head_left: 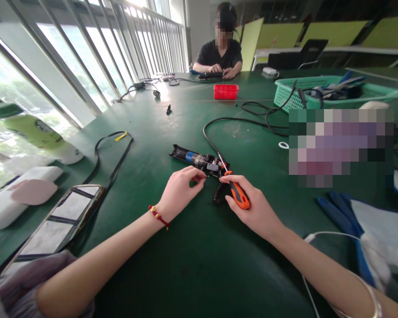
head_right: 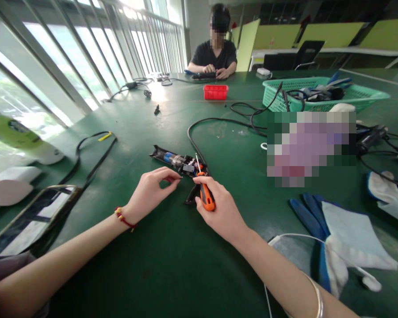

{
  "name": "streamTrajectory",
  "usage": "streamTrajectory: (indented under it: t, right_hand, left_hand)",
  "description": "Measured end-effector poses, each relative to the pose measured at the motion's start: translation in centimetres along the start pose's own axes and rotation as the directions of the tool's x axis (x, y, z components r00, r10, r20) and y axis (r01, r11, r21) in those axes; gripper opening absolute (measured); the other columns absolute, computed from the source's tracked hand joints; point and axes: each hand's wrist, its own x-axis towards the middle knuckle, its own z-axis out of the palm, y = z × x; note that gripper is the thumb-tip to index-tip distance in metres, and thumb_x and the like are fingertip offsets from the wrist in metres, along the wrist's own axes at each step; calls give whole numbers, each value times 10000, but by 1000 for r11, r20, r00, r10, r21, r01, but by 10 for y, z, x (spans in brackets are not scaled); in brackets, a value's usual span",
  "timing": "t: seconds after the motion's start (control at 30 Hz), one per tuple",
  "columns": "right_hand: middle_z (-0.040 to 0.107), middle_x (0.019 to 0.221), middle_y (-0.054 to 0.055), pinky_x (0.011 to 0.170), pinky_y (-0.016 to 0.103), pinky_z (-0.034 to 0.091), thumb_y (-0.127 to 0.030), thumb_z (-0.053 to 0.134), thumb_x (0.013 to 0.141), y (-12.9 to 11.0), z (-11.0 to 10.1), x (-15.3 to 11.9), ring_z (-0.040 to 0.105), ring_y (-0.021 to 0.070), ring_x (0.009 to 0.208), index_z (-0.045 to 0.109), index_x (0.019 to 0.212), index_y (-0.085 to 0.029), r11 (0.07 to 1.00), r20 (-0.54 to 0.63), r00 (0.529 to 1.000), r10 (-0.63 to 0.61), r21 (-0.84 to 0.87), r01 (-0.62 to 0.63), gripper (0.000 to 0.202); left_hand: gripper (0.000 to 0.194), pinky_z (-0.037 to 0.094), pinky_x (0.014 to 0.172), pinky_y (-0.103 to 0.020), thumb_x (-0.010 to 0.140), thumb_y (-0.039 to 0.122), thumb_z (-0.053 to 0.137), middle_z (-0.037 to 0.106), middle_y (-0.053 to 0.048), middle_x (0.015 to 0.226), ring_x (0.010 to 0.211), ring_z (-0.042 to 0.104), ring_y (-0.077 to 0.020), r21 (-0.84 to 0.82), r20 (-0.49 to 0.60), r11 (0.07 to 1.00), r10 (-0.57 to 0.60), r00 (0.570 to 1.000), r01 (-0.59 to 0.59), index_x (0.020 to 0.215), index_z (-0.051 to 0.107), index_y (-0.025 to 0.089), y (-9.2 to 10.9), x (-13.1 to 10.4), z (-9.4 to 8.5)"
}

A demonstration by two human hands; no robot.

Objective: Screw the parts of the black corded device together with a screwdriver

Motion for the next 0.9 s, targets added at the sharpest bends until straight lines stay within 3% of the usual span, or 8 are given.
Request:
streamTrajectory:
  t: [0.1,0.2,0.3,0.4,0.63,0.73,0.83,0.9]
  right_hand:
    - [618,1098,59,934,368,431,-155,537,783,0,1,0,591,208,1031,508,1118,-233,1000,-10,1000,-10,22,10,346]
    - [628,1057,45,924,331,441,-155,538,794,2,0,1,604,184,1012,514,1086,-230,995,-113,993,-42,81,52,302]
    - [622,929,31,838,304,469,-203,550,812,5,-2,3,618,171,880,537,1007,-220,998,-256,965,-51,26,59,196]
    - [611,854,27,753,301,465,-265,576,809,8,-3,5,601,177,794,553,920,-209,998,-274,962,-16,-63,-1,127]
    - [614,793,10,671,275,424,-282,543,831,6,-2,3,576,165,725,541,804,-207,988,-249,968,-24,-153,-15,79]
    - [598,777,4,649,263,414,-259,539,834,5,-3,2,558,152,687,536,793,-208,989,-271,962,-19,-145,-21,65]
    - [578,752,-3,631,251,413,-245,547,828,5,-3,3,546,142,658,530,782,-208,993,-288,958,-7,-111,-26,61]
    - [576,750,-4,630,246,416,-232,551,823,5,-4,4,541,137,647,529,783,-206,996,-279,960,-3,-90,-23,53]
  left_hand:
    - [80,488,683,-223,782,146,567,657,-1,799,699,609,-108,-89,-157,996,16,988,-31,808,641,164,4,11,3]
    - [78,492,666,-219,797,159,562,650,-3,782,682,601,-102,-133,-242,987,60,968,-94,813,639,162,12,21,13]
    - [95,496,688,-224,818,159,539,655,-19,819,735,609,-112,-108,-195,970,195,961,-219,839,631,164,20,22,24]
    - [127,498,731,-242,848,168,497,662,-39,873,794,610,-125,-34,-99,935,350,932,-354,857,624,168,26,14,29]
    - [148,503,733,-243,871,182,471,665,-45,868,784,612,-121,0,-66,918,397,916,-397,869,618,163,26,10,26]
    - [126,508,763,-243,863,193,496,673,-37,880,823,624,-124,-40,-185,945,311,932,-324,867,621,175,16,18,21]
    - [112,522,745,-245,841,199,532,685,-23,871,771,637,-117,-121,-331,983,92,939,-139,900,624,173,2,25,18]
    - [123,530,729,-246,828,208,551,692,-18,856,730,641,-114,-172,-342,983,-1,940,-61,916,626,165,-4,27,18]
